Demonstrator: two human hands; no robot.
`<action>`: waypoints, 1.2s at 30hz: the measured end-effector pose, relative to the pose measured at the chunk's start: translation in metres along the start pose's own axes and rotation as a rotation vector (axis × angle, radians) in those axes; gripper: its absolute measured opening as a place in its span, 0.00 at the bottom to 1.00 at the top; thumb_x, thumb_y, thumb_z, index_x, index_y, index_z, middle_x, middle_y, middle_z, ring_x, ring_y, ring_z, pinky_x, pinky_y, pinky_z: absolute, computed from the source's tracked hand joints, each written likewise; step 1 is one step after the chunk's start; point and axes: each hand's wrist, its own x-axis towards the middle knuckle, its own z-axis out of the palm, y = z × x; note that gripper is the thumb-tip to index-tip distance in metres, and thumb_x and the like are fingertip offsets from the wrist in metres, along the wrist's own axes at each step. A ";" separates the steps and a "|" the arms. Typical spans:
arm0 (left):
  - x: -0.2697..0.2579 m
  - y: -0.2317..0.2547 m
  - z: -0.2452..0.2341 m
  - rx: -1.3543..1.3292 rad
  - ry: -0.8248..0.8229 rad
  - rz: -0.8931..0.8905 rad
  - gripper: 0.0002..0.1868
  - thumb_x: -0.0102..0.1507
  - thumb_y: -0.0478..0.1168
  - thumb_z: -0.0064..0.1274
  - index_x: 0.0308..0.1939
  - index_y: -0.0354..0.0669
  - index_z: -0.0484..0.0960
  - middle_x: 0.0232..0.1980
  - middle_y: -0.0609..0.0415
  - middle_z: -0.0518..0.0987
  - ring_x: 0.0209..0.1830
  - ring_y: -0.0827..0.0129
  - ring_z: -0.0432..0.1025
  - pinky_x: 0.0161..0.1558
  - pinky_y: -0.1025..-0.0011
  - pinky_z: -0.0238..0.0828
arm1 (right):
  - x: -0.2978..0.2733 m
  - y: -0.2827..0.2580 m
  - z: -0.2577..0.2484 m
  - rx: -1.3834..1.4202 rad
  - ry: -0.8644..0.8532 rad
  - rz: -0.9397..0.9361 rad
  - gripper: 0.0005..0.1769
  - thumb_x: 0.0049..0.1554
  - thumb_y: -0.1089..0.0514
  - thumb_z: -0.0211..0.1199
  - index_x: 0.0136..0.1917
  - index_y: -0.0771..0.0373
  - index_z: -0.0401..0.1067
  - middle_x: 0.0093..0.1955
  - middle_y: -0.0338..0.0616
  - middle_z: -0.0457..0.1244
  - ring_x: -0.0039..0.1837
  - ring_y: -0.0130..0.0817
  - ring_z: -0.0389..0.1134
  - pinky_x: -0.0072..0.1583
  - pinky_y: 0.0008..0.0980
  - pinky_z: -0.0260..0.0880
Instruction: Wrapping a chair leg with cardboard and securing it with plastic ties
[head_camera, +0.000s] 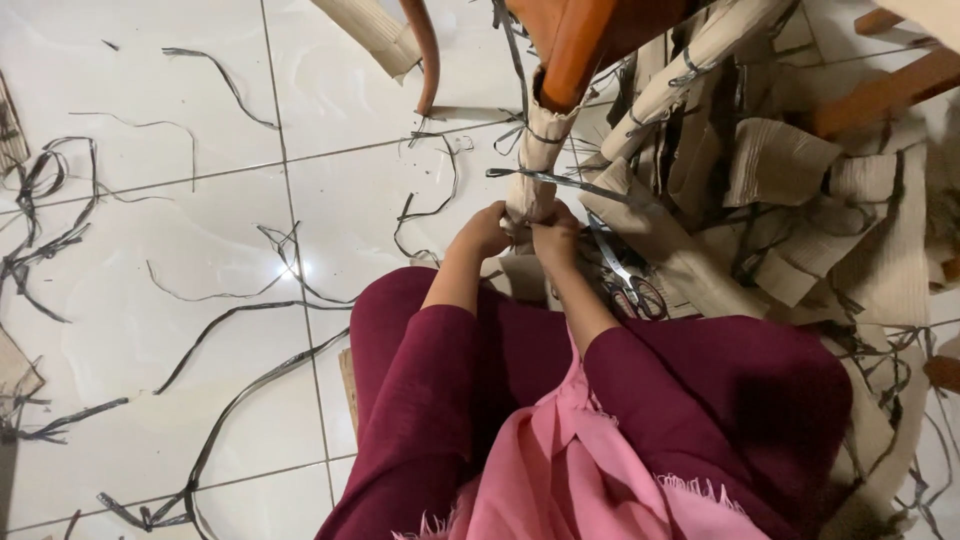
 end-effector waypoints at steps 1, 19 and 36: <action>0.004 -0.002 0.001 -0.001 0.000 0.001 0.33 0.61 0.37 0.52 0.72 0.44 0.66 0.68 0.41 0.74 0.71 0.48 0.66 0.70 0.53 0.66 | 0.002 -0.003 0.001 -0.001 0.000 -0.001 0.08 0.48 0.67 0.72 0.42 0.64 0.77 0.38 0.52 0.71 0.48 0.48 0.75 0.49 0.40 0.74; -0.022 0.026 0.044 0.487 -0.409 -0.063 0.25 0.65 0.44 0.48 0.61 0.31 0.78 0.61 0.36 0.79 0.66 0.46 0.72 0.63 0.48 0.71 | 0.018 0.057 -0.188 -0.696 -0.460 0.114 0.09 0.56 0.50 0.64 0.49 0.40 0.82 0.46 0.33 0.73 0.55 0.42 0.74 0.55 0.44 0.75; -0.044 0.035 0.023 0.332 -0.080 0.163 0.22 0.66 0.52 0.53 0.62 0.50 0.79 0.50 0.46 0.84 0.53 0.50 0.79 0.54 0.53 0.78 | 0.006 -0.007 -0.186 -0.087 -0.218 -0.355 0.03 0.57 0.64 0.70 0.46 0.64 0.79 0.55 0.46 0.68 0.54 0.41 0.70 0.58 0.36 0.70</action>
